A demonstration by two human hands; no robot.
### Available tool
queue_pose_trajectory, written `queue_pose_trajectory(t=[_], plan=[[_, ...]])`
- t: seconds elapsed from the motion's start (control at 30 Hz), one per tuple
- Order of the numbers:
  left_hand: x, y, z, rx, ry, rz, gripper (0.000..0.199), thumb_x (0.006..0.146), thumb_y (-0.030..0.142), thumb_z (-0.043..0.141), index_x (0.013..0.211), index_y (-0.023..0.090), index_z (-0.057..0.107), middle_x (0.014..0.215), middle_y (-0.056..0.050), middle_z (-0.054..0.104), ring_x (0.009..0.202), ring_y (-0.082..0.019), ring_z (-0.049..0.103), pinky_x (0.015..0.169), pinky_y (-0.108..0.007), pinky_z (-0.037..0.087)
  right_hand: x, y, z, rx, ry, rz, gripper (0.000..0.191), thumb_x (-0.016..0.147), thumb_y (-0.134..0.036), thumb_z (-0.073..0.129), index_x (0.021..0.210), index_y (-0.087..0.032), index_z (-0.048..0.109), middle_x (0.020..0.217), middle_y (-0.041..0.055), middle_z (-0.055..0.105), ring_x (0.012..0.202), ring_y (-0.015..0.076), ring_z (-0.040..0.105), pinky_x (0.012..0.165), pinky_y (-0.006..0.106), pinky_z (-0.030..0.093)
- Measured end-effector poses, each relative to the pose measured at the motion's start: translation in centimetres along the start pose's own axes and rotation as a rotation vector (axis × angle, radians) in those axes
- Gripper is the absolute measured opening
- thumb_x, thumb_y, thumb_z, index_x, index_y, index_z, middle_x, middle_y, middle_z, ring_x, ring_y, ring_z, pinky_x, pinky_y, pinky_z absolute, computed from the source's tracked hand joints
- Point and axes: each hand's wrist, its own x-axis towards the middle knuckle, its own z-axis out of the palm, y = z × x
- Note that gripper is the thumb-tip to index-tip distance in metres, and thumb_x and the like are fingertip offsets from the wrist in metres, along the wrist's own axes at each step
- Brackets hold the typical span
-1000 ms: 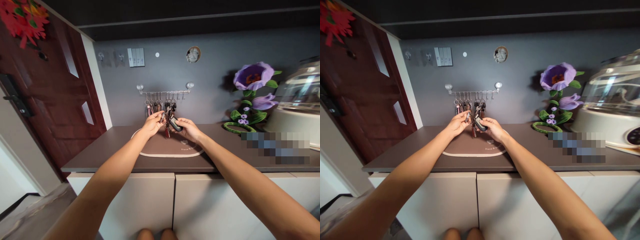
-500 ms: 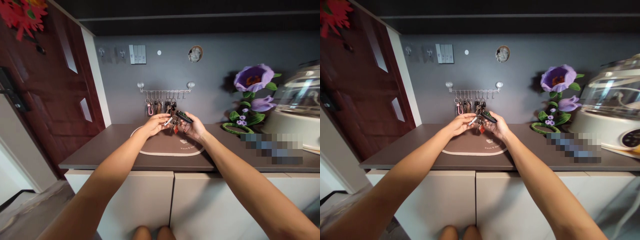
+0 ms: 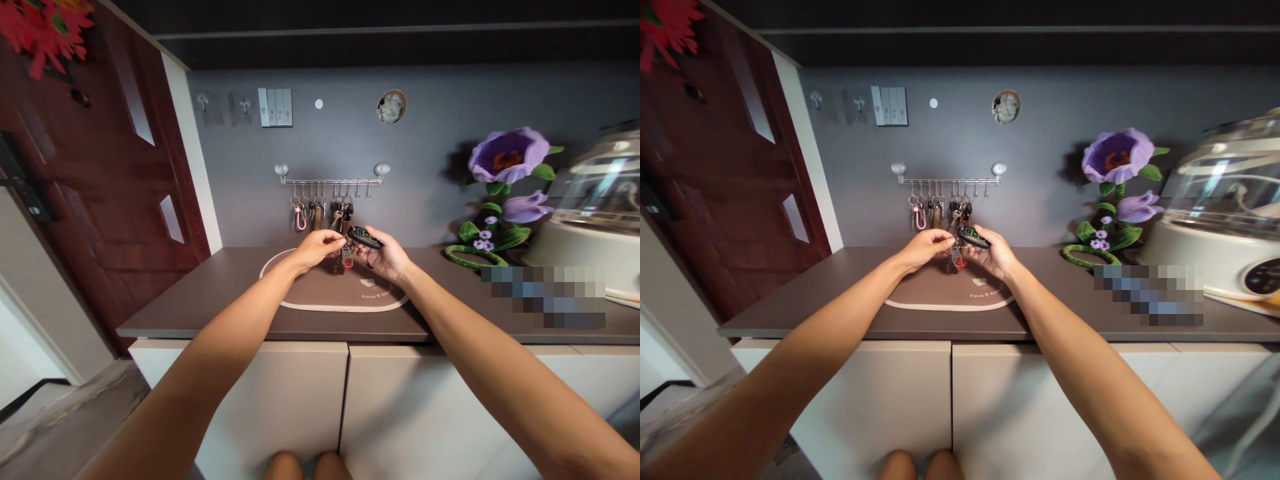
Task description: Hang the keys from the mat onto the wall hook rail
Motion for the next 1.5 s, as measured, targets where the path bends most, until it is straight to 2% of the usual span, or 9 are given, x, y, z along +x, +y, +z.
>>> queue_pose_trajectory(t=[0.2,0.4,0.6,0.73,0.83,1.0,1.13,1.33,1.5], plan=[[0.5,0.1,-0.7,0.084,0.170,0.138,0.020,0.071,0.030,0.059,0.079,0.012,0.059,0.073,0.000,0.057,0.065,-0.008,0.049,0.065,-0.023,0.039,0.1,0.1,-0.1,0.027,-0.014,0.008,0.012,0.074,-0.029,0.057,0.077,-0.017,0.055,0.064,-0.0010,0.059,0.051,0.0070,0.051,0.049,0.018,0.044],[0.8,0.1,-1.3,0.059,0.279,0.228,0.019,0.070,0.030,0.060,0.077,0.012,0.059,0.072,-0.001,0.058,0.067,-0.009,0.049,0.069,-0.023,0.038,-0.1,0.5,0.3,0.009,-0.102,0.074,0.013,0.074,-0.027,0.058,0.078,-0.014,0.057,0.063,0.0020,0.060,0.051,0.0067,0.052,0.043,0.016,0.040],[0.6,0.7,-0.9,0.020,0.286,0.218,0.024,0.068,0.035,0.062,0.076,0.012,0.059,0.071,-0.001,0.060,0.066,-0.010,0.051,0.068,-0.024,0.040,0.0,1.4,0.1,-0.168,-0.172,0.101,0.018,0.073,-0.028,0.059,0.085,-0.016,0.059,0.071,0.0042,0.062,0.059,0.0101,0.056,0.052,0.021,0.044],[0.4,1.0,-0.7,0.040,0.276,0.222,0.027,0.067,0.038,0.063,0.077,0.012,0.060,0.070,-0.001,0.060,0.065,-0.010,0.052,0.066,-0.024,0.041,0.1,2.1,0.0,-0.310,-0.109,-0.010,0.020,0.072,-0.031,0.060,0.088,-0.019,0.060,0.085,0.0023,0.063,0.073,0.0106,0.057,0.071,0.024,0.045],[0.3,1.0,-0.4,0.058,0.267,0.217,0.029,0.068,0.039,0.061,0.078,0.012,0.060,0.070,-0.002,0.060,0.064,-0.010,0.053,0.063,-0.023,0.041,0.0,2.3,0.4,-0.429,-0.084,-0.173,0.024,0.073,-0.033,0.058,0.094,-0.022,0.059,0.095,0.0012,0.062,0.085,0.0124,0.056,0.082,0.028,0.043],[0.3,0.8,0.0,0.153,0.292,0.236,0.027,0.069,0.038,0.060,0.079,0.013,0.062,0.077,-0.004,0.063,0.070,-0.012,0.055,0.069,-0.025,0.043,-0.1,2.1,1.0,-0.550,-0.023,-0.408,0.027,0.074,-0.037,0.056,0.097,-0.023,0.058,0.096,0.0008,0.061,0.088,0.0129,0.054,0.086,0.030,0.040],[0.3,0.5,0.4,0.204,0.297,0.234,0.025,0.071,0.036,0.058,0.079,0.012,0.062,0.077,-0.004,0.064,0.071,-0.013,0.057,0.070,-0.026,0.043,0.1,2.1,0.9,-0.547,-0.003,-0.408,0.024,0.070,-0.036,0.061,0.086,-0.020,0.062,0.084,0.0009,0.063,0.077,0.0127,0.055,0.077,0.029,0.042],[0.1,0.4,0.9,0.218,0.312,0.239,0.023,0.071,0.034,0.058,0.079,0.012,0.063,0.078,-0.005,0.064,0.072,-0.014,0.057,0.070,-0.026,0.044,-0.1,1.5,1.3,-0.501,0.067,-0.373,0.022,0.064,-0.036,0.066,0.075,-0.017,0.066,0.078,0.0026,0.065,0.073,0.0137,0.056,0.077,0.030,0.041],[0.2,0.1,1.0,0.341,0.321,0.313,0.022,0.075,0.034,0.054,0.080,0.014,0.062,0.080,-0.004,0.063,0.073,-0.013,0.057,0.071,-0.026,0.044,-0.2,1.4,1.6,-0.409,0.121,-0.348,0.022,0.065,-0.037,0.065,0.073,-0.017,0.064,0.072,0.0011,0.063,0.068,0.0119,0.053,0.073,0.028,0.041]])
